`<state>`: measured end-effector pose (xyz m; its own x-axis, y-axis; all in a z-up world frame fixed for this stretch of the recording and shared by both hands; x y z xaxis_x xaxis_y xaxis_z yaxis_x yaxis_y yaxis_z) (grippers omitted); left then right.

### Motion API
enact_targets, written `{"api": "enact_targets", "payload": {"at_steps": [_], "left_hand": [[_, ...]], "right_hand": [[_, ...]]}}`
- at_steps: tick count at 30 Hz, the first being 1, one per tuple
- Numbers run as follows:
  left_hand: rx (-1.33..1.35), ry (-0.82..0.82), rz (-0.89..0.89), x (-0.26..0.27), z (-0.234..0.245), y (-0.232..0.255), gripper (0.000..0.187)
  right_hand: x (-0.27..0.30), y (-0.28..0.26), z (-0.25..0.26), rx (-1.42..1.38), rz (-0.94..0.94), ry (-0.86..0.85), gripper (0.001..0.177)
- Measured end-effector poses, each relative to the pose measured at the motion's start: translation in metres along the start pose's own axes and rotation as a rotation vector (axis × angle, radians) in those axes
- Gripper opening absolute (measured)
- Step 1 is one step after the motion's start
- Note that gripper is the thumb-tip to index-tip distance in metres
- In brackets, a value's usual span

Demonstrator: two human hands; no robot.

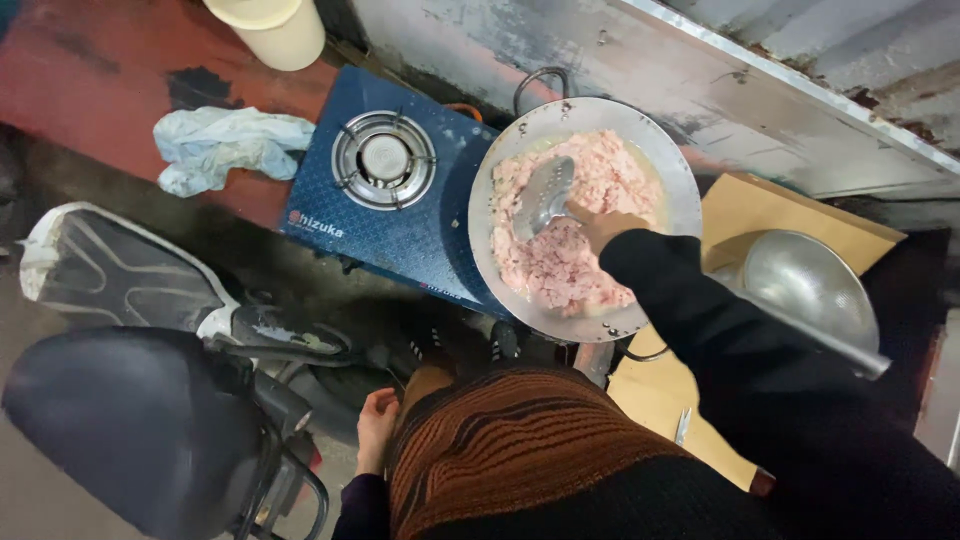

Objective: The person stirs a large quantity of pink ground meat in a wok placed on a portable gas stove using a metal slotted spoon. The person continuously breaks up and mixes the meat as it cooks, occasionally pausing to rest the spoon on the wok's edge.

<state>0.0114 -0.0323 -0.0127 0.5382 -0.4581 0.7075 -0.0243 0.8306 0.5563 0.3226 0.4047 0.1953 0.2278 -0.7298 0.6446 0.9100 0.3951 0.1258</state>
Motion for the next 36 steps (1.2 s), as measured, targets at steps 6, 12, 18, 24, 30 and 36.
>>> {"api": "enact_targets", "payload": {"at_steps": [6, 12, 18, 24, 30, 36], "left_hand": [[-0.022, -0.005, -0.086, -0.006, -0.004, 0.029, 0.031], [-0.036, -0.059, -0.039, 0.001, -0.007, 0.054, 0.03], [0.037, -0.045, -0.058, -0.009, -0.021, 0.021, 0.034], [0.053, 0.003, -0.059, 0.016, -0.01, 0.028, 0.03], [-0.19, -0.021, 0.036, 0.027, -0.007, 0.026, 0.036], [-0.073, -0.012, -0.12, 0.018, -0.013, 0.009, 0.029]], "right_hand": [[0.011, 0.024, -0.032, -0.061, 0.052, 0.116, 0.08], [0.061, 0.068, -0.011, -0.49, -0.101, 0.209, 0.055], [0.043, 0.118, -0.049, -1.673, -0.294, 0.379, 0.055], [0.008, 0.158, -0.108, -1.976, -0.484, 0.476, 0.056], [0.001, 0.165, -0.14, -2.071, -0.653, 0.271, 0.043], [0.003, 0.149, -0.156, -2.165, -0.554, 0.131, 0.045]]}}
Point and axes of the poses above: each hand's wrist, its own x-axis away from the middle knuckle, its own z-axis out of the back of the hand, y = z × x, the point moved 1 cm from there along -x, towards the middle knuckle, and after that the axes turned 6 degrees about y, right-handed, at the moved point
